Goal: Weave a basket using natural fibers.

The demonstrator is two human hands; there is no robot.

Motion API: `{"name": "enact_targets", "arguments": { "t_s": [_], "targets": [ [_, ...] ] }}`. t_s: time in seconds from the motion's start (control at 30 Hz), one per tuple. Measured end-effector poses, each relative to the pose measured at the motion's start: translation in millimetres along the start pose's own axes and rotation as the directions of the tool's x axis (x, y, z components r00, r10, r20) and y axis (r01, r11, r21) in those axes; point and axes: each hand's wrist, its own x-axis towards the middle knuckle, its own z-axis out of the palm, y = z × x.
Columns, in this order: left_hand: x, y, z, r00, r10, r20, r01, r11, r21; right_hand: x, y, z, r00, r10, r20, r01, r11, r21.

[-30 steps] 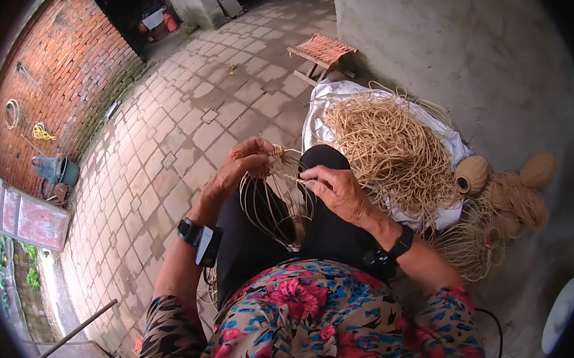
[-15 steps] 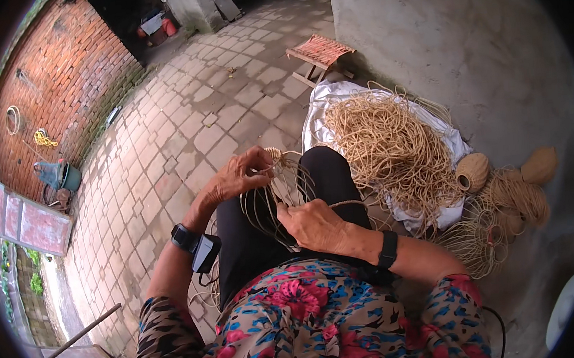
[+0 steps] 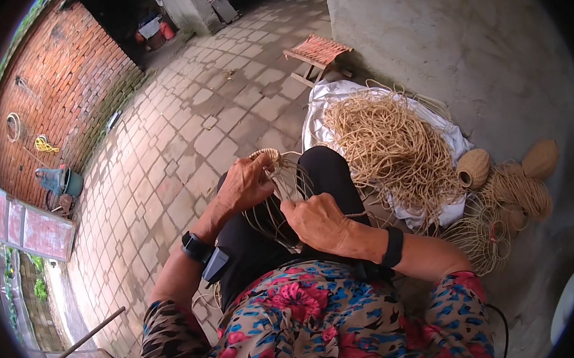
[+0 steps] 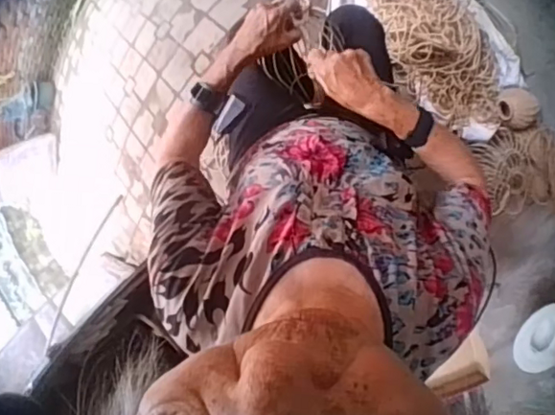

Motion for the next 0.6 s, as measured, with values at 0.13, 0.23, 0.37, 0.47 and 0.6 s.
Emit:
{"name": "enact_targets", "arguments": {
  "t_s": [0.13, 0.23, 0.37, 0.47, 0.6],
  "targets": [
    [2.3, 2.8, -2.5, 0.998, -0.057, 0.031, 0.057, 0.998, -0.013, 4.3, 5.7, 10.9, 0.999, -0.029, -0.032, 0.028, 0.999, -0.036],
    [5.1, -1.4, 2.3, 0.985, -0.146, 0.088, 0.154, 0.984, -0.086, 13.9, 18.2, 30.5, 0.985, -0.069, -0.158, 0.071, 0.997, 0.006],
    [1.5, -7.2, 0.0, 0.969, -0.218, 0.117, 0.246, 0.9, -0.361, 14.1, 22.4, 34.8, 0.977, -0.014, -0.211, 0.046, 0.988, 0.149],
    [-1.2, -9.5, -1.9, 0.953, -0.246, 0.179, 0.304, 0.792, -0.53, 12.0, 27.1, 18.4, 0.971, 0.071, -0.23, -0.005, 0.961, 0.276],
    [-0.7, -16.5, 0.3, 0.946, -0.254, 0.2, 0.319, 0.632, -0.706, 25.1, 45.8, 14.0, 0.873, 0.306, -0.379, -0.124, 0.892, 0.435]
  ]
}}
